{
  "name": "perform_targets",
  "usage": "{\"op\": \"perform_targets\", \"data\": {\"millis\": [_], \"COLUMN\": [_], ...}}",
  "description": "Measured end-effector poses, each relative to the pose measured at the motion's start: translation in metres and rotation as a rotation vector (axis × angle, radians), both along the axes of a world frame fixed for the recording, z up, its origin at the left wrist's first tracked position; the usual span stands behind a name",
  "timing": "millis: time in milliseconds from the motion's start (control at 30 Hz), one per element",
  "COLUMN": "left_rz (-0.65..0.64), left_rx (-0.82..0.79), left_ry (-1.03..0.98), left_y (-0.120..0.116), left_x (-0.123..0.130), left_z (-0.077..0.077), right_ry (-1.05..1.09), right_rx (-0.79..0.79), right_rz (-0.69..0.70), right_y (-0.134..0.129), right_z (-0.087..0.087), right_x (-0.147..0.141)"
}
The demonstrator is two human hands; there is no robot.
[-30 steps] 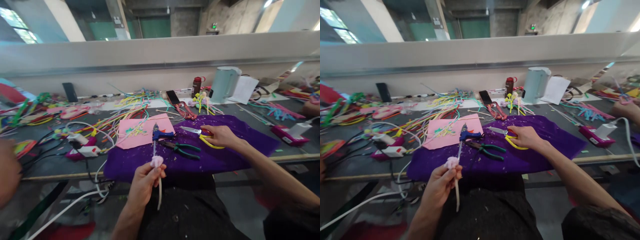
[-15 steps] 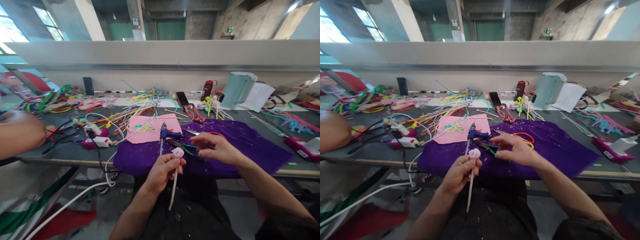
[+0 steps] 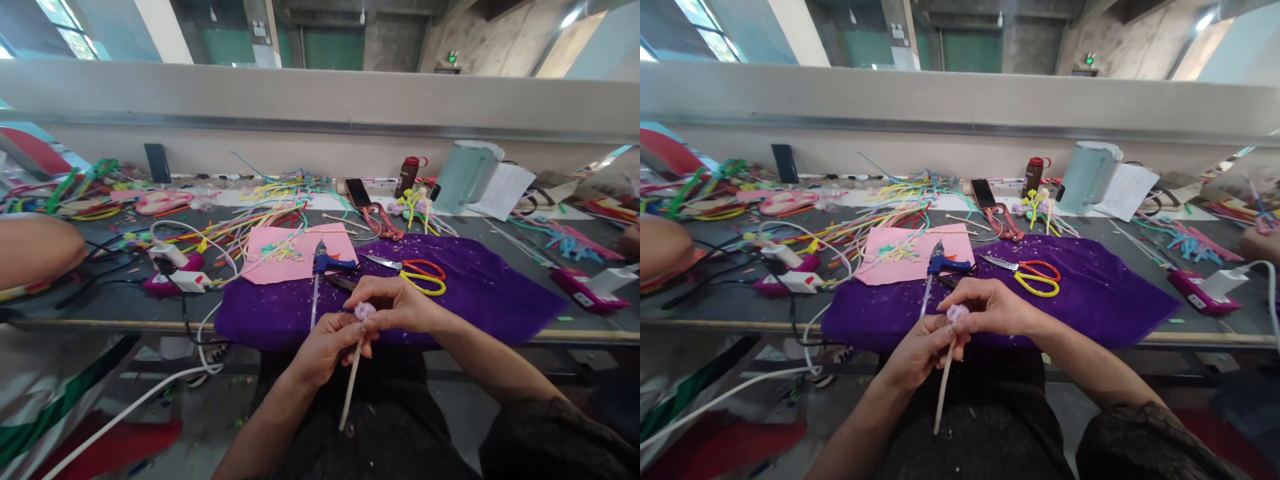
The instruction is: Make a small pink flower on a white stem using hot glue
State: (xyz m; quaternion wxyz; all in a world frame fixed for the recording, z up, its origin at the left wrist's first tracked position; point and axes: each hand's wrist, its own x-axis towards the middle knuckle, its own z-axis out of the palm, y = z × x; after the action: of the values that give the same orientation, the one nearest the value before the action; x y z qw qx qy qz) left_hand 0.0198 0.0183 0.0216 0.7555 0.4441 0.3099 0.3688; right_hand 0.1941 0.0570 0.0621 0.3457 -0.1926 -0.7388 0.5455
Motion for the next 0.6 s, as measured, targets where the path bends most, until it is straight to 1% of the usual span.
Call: {"op": "perform_targets", "data": {"millis": [200,300,367,467,533,600], "left_rz": [0.089,0.123,0.110,0.059,0.041,0.030], "left_rx": [0.027,0.011,-0.011,-0.050,-0.066,-0.080], "left_ry": [0.025,0.044,0.024,-0.044,-0.073,-0.086], "left_y": [0.0010,0.0019,0.0022,0.0025,0.0028,0.0030], "left_x": [0.0018,0.0010,-0.0006,-0.0032,-0.0042,-0.0045], "left_z": [-0.0027,-0.0041,-0.0053,-0.0063,-0.0061,-0.0056], "right_ry": [-0.036,-0.100,-0.151,-0.166,-0.173,-0.203], "right_rx": [0.112,0.236,0.281,0.249,0.255,0.294], "right_rz": [-0.106,-0.140,-0.094,0.022,0.043,0.028], "right_y": [0.0016,0.0022,0.0027,0.0030,0.0026,0.0019], "right_z": [-0.0010,0.0016,0.0045,0.0075,0.0078,0.0070], "right_x": [0.0015,0.0026,0.0040,0.0055,0.0056,0.0051]}}
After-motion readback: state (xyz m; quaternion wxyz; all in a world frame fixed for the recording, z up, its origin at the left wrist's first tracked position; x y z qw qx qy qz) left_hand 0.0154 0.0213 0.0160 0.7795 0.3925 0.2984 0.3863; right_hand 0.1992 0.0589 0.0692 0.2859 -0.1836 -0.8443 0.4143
